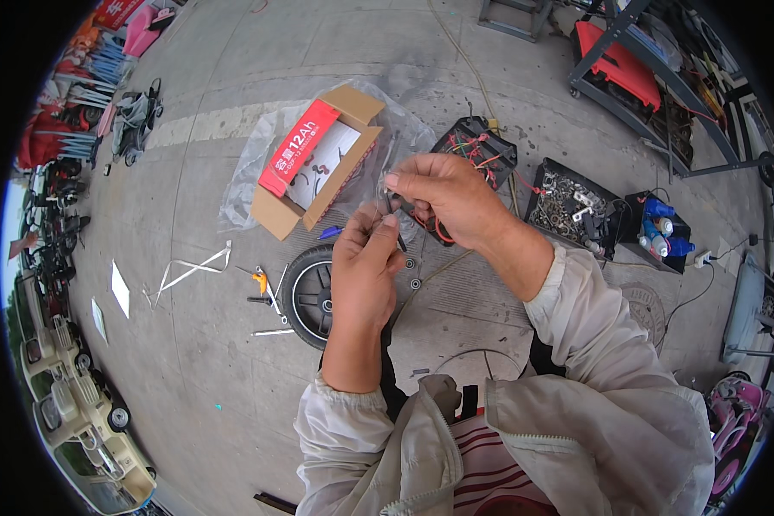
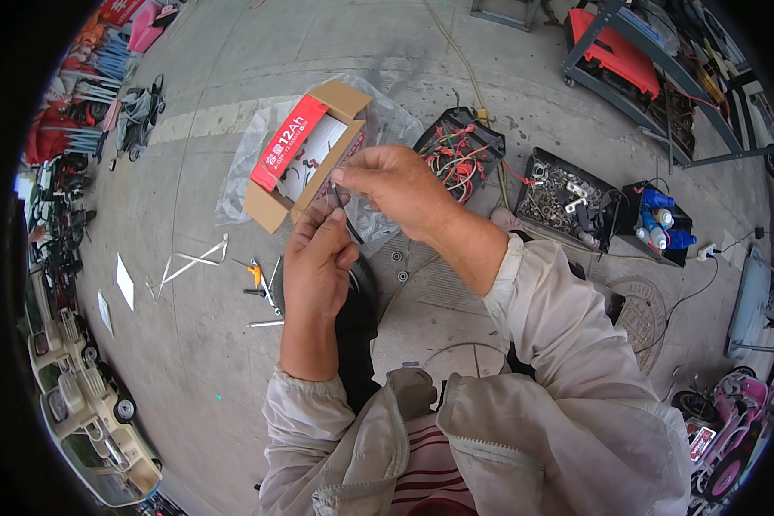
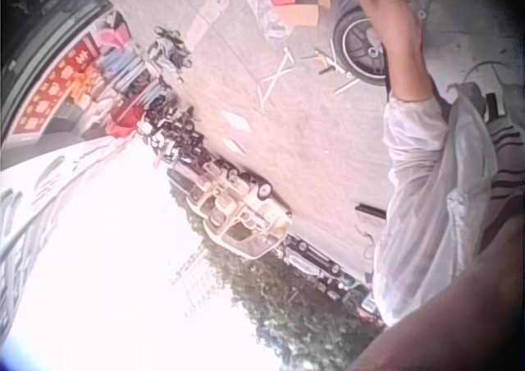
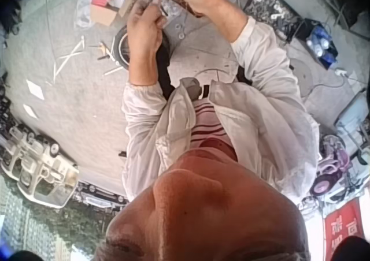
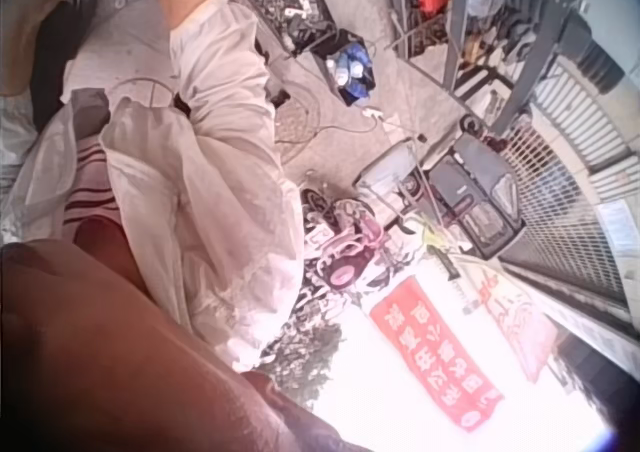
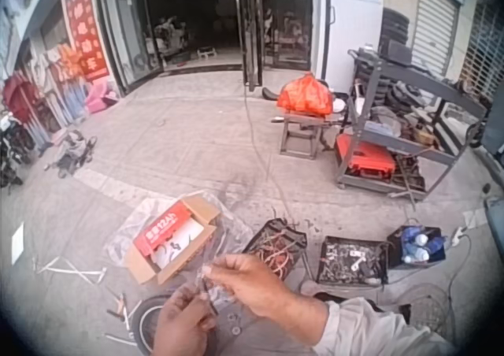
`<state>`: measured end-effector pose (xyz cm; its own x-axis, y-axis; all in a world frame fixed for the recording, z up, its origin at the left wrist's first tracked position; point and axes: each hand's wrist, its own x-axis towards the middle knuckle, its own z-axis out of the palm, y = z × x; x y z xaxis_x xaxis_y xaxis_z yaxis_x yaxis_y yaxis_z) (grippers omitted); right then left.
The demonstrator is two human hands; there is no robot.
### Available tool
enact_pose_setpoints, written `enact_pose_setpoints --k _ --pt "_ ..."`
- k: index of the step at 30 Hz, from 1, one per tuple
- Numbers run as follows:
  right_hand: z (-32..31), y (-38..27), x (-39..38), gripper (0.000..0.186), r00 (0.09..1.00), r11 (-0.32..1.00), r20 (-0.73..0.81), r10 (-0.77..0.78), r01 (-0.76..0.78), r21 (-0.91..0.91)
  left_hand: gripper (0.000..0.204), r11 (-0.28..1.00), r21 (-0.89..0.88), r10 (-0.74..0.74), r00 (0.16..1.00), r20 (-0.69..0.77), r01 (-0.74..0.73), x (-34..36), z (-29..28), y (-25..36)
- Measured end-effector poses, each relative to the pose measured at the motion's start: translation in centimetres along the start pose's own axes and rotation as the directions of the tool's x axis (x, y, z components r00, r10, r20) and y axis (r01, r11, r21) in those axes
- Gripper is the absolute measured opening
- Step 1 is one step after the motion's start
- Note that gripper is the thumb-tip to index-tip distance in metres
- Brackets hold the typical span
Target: The person sits on the ground and strips the insulation from a black wire using a small tool. They then use pliers to cut and manipulate the wire ends near a battery pack and a cardboard box.
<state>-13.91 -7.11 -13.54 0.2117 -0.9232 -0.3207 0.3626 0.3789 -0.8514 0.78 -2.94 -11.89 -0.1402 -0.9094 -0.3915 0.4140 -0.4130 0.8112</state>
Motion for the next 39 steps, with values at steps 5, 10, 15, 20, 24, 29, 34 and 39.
enact_pose_setpoints --k 5,10,15,20,24,29,34,39 --pt "0.3 0.2 0.1 0.019 0.997 0.994 0.035 -0.068 0.071 -0.085 0.011 0.997 0.045 0.075 0.989 -0.124 -0.07 0.4 -0.2 -0.6" --pt "0.6 0.0 -0.2 0.019 0.992 0.979 0.044 -0.119 0.124 -0.162 0.011 0.997 -0.025 0.063 0.987 -0.146 -0.067 0.5 -0.3 -0.7" --pt "0.5 0.2 -0.1 0.011 0.958 0.88 0.078 -0.275 0.284 -0.381 0.01 0.998 -0.044 0.037 0.988 -0.147 -0.044 0.5 -0.3 -0.5" --pt "0.2 1.0 0.1 0.007 0.696 0.263 0.218 -0.684 0.515 -0.816 0.008 0.998 -0.001 -0.06 0.995 -0.084 0.06 0.3 -0.6 -0.3" --pt "-2.0 -1.2 1.0 0.008 0.612 0.398 -0.096 -0.785 0.38 -0.835 0.006 0.978 -0.014 -0.209 0.977 -0.048 0.209 0.1 -0.3 -0.6" --pt "-2.0 -4.2 -0.7 0.008 0.884 0.707 0.204 -0.422 0.461 -0.536 0.011 0.935 -0.305 -0.232 0.963 -0.136 0.182 1.0 -2.8 -1.0" --pt "-0.1 -2.1 -1.1 0.008 0.802 0.513 0.473 -0.364 0.596 -0.617 0.013 0.933 -0.295 -0.215 0.977 -0.003 0.204 1.3 -2.4 -1.1" --pt "0.8 0.0 -0.9 0.01 0.714 0.265 0.435 -0.548 0.642 -0.719 0.027 0.961 -0.227 -0.165 0.986 -0.016 0.158 1.2 -1.7 -1.9"
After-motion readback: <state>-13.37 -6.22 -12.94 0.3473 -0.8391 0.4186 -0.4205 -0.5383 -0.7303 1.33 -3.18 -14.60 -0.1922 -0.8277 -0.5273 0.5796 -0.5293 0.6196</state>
